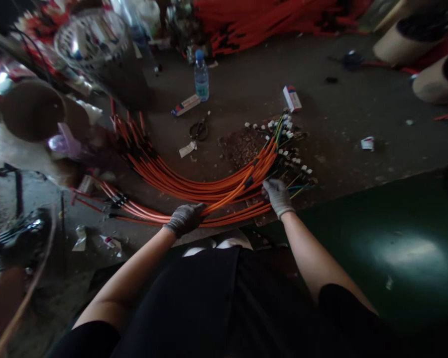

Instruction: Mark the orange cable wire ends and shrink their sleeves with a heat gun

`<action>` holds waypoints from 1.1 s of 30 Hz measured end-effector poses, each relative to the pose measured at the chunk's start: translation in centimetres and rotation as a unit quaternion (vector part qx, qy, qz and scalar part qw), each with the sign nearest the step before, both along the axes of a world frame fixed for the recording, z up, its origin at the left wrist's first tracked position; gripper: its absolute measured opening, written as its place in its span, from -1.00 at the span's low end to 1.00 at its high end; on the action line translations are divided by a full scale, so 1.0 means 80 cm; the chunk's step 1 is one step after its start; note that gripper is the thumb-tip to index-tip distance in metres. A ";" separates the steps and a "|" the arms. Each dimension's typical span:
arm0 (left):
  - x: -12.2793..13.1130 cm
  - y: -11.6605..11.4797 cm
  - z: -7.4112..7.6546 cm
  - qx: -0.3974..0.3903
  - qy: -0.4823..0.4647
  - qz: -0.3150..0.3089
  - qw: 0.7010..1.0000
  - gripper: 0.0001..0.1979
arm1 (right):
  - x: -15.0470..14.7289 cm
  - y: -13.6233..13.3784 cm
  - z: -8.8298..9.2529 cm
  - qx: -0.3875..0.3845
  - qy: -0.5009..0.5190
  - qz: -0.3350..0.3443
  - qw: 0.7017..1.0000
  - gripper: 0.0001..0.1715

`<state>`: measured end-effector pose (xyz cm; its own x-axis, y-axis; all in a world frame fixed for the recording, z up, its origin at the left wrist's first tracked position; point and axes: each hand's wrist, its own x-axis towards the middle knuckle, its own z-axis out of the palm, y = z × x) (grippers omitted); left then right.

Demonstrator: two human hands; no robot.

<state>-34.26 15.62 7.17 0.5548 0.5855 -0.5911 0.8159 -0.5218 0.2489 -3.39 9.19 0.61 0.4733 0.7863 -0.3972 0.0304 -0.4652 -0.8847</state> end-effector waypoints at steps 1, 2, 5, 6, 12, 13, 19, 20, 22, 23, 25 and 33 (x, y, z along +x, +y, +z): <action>-0.001 -0.002 0.001 0.005 -0.001 -0.005 1.000 -0.56 | -0.005 0.007 -0.001 0.002 0.065 -0.029 0.997 -0.33; -0.003 -0.003 0.000 0.007 -0.008 -0.008 1.000 -0.57 | -0.011 0.021 0.000 0.008 0.102 -0.039 0.994 -0.26; -0.016 -0.009 -0.019 0.017 -0.047 0.014 0.999 -0.62 | -0.023 0.084 0.016 0.076 0.192 -0.092 0.974 -0.28; -0.022 -0.010 -0.028 0.022 -0.059 0.034 0.997 -0.64 | -0.024 0.104 0.027 0.105 0.222 -0.120 0.962 -0.31; -0.042 -0.027 -0.072 0.013 -0.090 0.038 0.995 -0.61 | -0.039 0.103 0.098 0.197 0.387 -0.163 0.886 -0.48; -0.043 -0.031 -0.075 0.006 -0.093 0.030 0.995 -0.61 | -0.045 0.090 0.105 0.180 0.401 -0.174 0.881 -0.46; -0.060 -0.045 -0.083 0.001 -0.111 0.009 0.994 -0.57 | -0.096 0.051 0.140 0.191 0.440 -0.107 0.871 -0.47; -0.064 -0.045 -0.082 0.003 -0.108 0.007 0.994 -0.57 | -0.105 0.052 0.145 0.199 0.436 -0.094 0.873 -0.46; -0.067 -0.044 -0.080 0.013 -0.100 0.004 0.995 -0.56 | -0.124 0.056 0.154 0.206 0.419 -0.096 0.879 -0.40; -0.067 -0.043 -0.078 0.020 -0.095 0.004 0.995 -0.57 | -0.132 0.058 0.157 0.215 0.413 -0.102 0.879 -0.37; -0.061 -0.043 -0.074 0.030 -0.093 0.003 0.995 -0.59 | -0.140 0.058 0.161 0.257 0.401 -0.111 0.872 -0.36; -0.010 -0.040 -0.078 -0.059 -0.073 0.030 0.995 -0.63 | -0.079 -0.032 0.058 0.206 0.369 -0.289 0.859 -0.60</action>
